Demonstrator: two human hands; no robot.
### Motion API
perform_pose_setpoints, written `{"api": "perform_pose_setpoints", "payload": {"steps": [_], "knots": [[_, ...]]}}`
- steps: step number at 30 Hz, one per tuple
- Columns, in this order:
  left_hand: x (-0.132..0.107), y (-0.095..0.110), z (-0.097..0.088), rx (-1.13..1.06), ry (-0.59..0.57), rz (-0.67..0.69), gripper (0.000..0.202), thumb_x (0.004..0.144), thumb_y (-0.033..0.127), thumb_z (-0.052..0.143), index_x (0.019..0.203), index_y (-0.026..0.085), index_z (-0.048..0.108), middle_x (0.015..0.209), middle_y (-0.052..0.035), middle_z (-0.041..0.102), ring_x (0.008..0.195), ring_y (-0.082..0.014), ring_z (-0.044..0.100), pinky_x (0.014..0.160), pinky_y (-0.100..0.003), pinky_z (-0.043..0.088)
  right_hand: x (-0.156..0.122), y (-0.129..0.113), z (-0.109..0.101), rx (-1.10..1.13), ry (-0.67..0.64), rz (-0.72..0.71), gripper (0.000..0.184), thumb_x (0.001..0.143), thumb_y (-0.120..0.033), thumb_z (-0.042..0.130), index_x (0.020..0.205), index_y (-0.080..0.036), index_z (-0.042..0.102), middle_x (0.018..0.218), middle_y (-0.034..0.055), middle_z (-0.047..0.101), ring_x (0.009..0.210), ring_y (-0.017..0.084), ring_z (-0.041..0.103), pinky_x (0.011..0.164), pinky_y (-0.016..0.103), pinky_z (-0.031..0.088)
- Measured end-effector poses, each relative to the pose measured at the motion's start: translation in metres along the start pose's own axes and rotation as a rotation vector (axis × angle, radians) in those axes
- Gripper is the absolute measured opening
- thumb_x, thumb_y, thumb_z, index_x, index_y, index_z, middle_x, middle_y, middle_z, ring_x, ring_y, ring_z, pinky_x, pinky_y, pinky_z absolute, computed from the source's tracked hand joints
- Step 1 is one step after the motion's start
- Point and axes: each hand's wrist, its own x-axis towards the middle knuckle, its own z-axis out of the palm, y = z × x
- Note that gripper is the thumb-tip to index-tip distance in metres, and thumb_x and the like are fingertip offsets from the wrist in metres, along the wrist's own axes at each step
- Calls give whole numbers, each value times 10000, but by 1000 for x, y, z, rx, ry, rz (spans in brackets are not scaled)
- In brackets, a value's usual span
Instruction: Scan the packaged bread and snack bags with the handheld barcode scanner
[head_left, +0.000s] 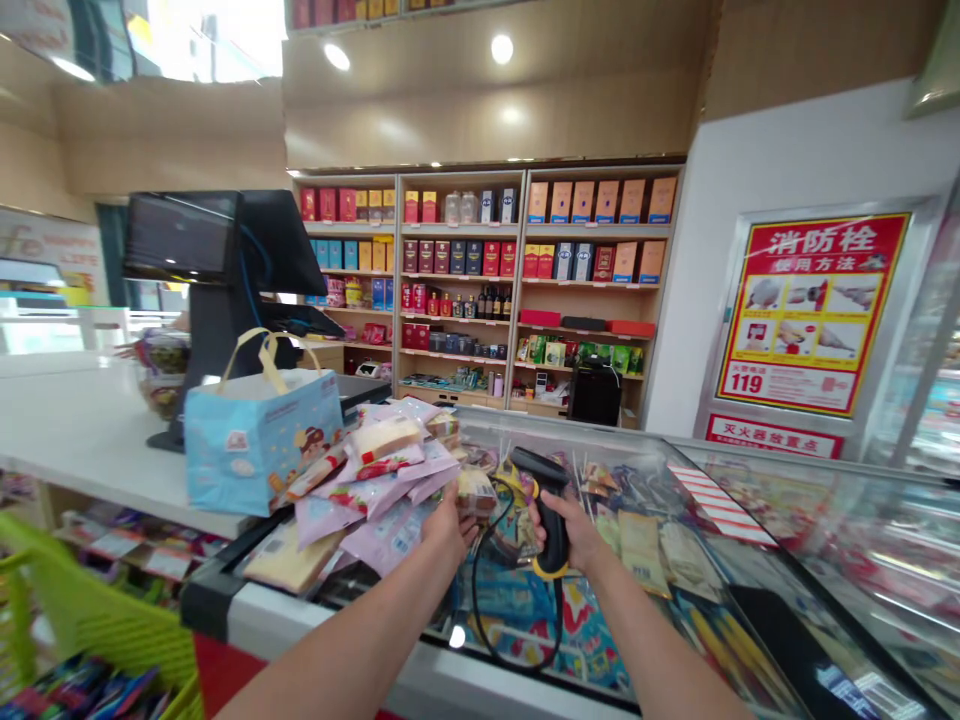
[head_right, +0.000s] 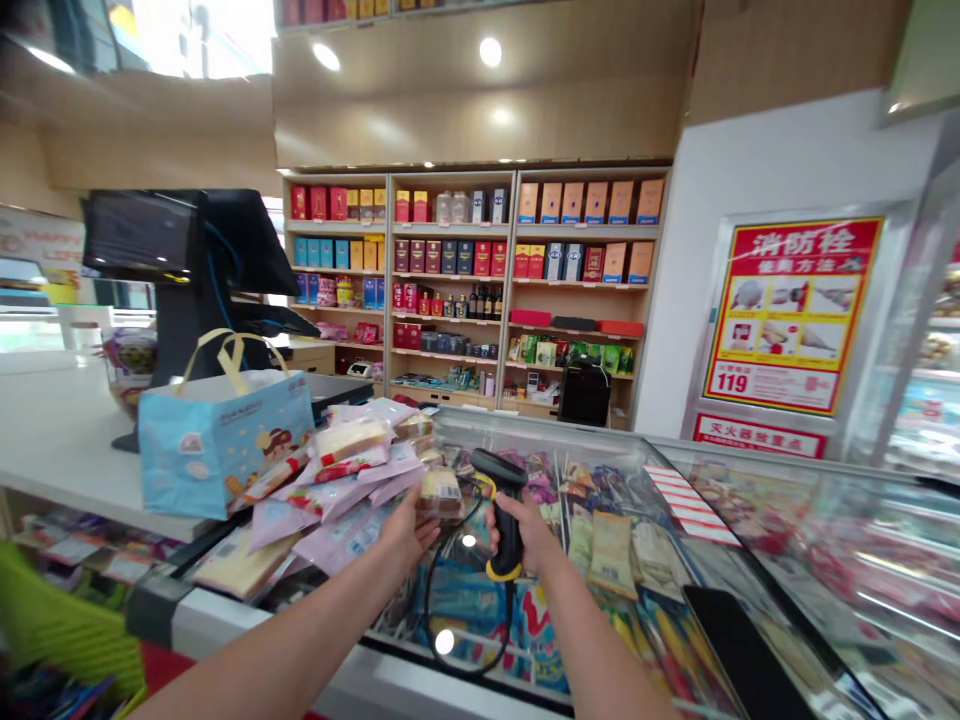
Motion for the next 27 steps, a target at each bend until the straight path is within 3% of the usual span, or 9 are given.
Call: {"api": "perform_pose_setpoints", "payload": {"steps": [3,4,9,13,16,18,20,24,27], "knots": [[-9,1,1,-37,91,-72,147,799,297,609,774,186,515,648,-13,575,548,-162,603,522,-265,495,0,5,7,-44,-31,18,448,606,-460,796,892,-178,599,552,-49,582,390,89,483,376,221,437],[-15,-1,-1,-58,72,-76,115,805,268,593,780,185,517,627,-6,576,530,-155,599,516,-259,497,-1,6,8,-54,-35,18,448,601,-459,798,884,-179,593,552,-48,583,390,90,484,375,223,440],[-38,-21,-18,-65,-244,-77,89,776,213,609,835,164,564,634,-19,636,549,-159,635,557,-283,533,-2,-1,9,-44,-3,-47,434,622,-454,785,892,-178,586,553,-46,583,382,83,479,365,213,436],[-28,-10,-1,-80,-460,209,304,666,259,731,913,160,585,754,-34,682,629,-156,657,595,-263,533,-4,-9,7,-25,46,-110,407,640,-425,777,905,-178,592,559,-47,582,383,82,492,368,208,439],[-5,11,27,-143,-519,422,439,619,285,768,1004,197,577,877,-30,695,781,-163,671,677,-264,540,-5,-11,9,-48,106,-161,434,624,-431,784,922,-180,591,550,-53,575,378,85,492,360,210,435],[12,19,41,-160,-541,453,465,642,308,759,1055,231,560,932,-27,695,883,-174,665,744,-297,545,-5,-8,12,-99,167,-190,457,617,-453,784,926,-180,588,548,-55,572,378,89,491,358,215,435],[25,16,47,-175,-574,410,460,671,322,750,1077,256,545,954,-19,693,925,-178,657,787,-340,547,-4,-4,16,-191,243,-180,435,620,-488,771,854,-171,587,523,-52,559,370,89,480,357,219,429],[39,-9,45,-240,-662,208,436,672,262,774,1038,254,536,932,13,687,861,-155,661,820,-385,549,-3,2,20,-414,399,-106,420,640,-543,726,628,-177,519,432,-41,514,337,92,458,353,229,420],[39,-26,42,-228,-707,39,392,671,241,788,972,230,538,874,26,681,759,-129,655,785,-363,558,-6,-1,20,-481,443,-96,408,635,-532,731,669,-182,525,441,-45,528,339,100,472,355,231,425]]}}
